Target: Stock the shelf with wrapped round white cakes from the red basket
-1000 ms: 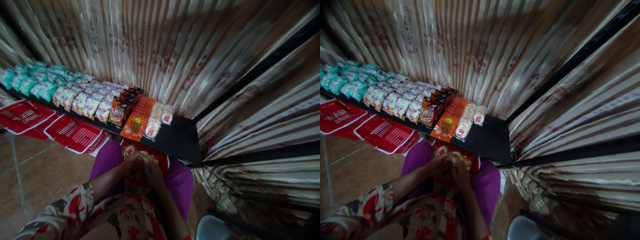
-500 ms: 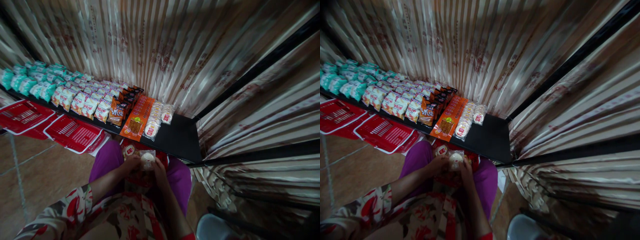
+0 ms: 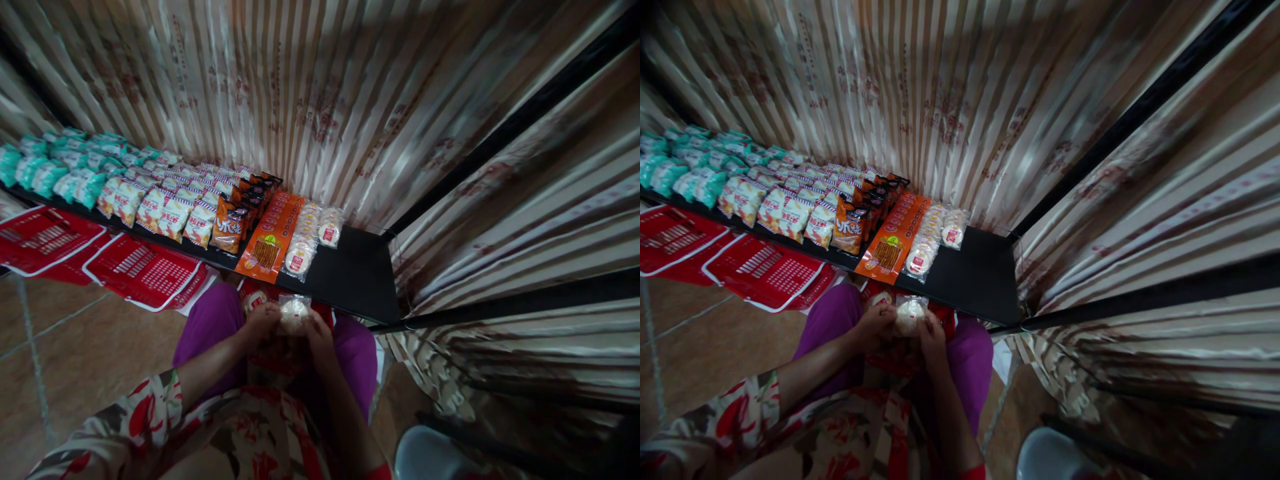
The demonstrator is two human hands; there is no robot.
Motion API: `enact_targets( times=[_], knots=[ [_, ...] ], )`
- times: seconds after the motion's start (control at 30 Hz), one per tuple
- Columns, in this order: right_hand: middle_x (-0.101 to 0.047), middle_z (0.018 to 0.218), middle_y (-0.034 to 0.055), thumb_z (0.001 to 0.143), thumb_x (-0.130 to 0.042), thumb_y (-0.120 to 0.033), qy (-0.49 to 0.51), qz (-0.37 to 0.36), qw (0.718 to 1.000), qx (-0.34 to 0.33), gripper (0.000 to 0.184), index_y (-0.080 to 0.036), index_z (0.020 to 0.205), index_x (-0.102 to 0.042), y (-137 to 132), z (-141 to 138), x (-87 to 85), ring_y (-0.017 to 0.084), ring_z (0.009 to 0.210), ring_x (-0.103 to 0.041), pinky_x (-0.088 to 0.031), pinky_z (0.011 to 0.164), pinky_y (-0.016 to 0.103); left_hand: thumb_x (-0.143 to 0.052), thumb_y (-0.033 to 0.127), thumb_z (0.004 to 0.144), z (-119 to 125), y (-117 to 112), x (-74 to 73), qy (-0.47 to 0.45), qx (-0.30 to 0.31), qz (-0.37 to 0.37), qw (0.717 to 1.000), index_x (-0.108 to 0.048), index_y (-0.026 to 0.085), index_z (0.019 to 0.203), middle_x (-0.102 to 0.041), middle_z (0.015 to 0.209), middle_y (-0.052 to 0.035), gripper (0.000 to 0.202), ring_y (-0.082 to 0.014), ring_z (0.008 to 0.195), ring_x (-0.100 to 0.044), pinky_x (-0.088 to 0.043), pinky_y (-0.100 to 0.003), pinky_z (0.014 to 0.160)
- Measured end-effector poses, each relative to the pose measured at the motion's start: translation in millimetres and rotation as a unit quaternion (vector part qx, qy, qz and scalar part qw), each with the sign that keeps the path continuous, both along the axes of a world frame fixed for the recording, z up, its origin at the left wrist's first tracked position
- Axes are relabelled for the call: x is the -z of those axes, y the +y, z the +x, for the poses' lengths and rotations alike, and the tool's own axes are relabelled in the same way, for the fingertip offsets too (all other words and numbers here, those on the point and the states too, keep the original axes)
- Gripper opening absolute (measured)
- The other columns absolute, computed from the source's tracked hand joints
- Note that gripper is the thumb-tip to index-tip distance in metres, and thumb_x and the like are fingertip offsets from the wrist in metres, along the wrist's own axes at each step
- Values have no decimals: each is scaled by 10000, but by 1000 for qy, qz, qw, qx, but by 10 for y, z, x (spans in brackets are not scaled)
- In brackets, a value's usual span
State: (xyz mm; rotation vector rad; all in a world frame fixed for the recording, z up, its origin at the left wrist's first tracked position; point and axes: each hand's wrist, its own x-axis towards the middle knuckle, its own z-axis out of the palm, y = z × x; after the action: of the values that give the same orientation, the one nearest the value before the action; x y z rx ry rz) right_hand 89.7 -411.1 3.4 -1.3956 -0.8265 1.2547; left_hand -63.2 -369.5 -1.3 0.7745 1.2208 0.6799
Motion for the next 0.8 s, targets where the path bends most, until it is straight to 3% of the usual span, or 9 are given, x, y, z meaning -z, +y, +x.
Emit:
enact_targets(
  times=[0.27,0.57,0.8],
  knots=[
    [-700,940,51,674,-662,-457,9,-3,1000,-2,443,-169,1010,-654,-19,45,-84,216,841,-628,-498,784,345,-552,221,617,51,90,-78,4,1,21,1000,-522,163,636,-501,495,65,68,-73,452,-435,-311,-177,452],
    [-696,977,52,679,-662,-453,6,15,1000,2,455,-184,1045,-645,22,66,-45,211,855,-629,-500,796,345,-548,203,611,83,94,-88,21,-13,17,1000,-544,164,701,-535,492,71,99,-96,461,-493,-354,-190,471],
    [-698,983,58,673,-667,-455,20,13,1000,10,454,-180,1033,-643,45,84,-102,219,854,-636,-493,828,367,-532,168,629,163,147,-114,35,-33,37,998,-542,155,678,-506,469,83,52,-74,438,-459,-338,-173,450]
  ],
)
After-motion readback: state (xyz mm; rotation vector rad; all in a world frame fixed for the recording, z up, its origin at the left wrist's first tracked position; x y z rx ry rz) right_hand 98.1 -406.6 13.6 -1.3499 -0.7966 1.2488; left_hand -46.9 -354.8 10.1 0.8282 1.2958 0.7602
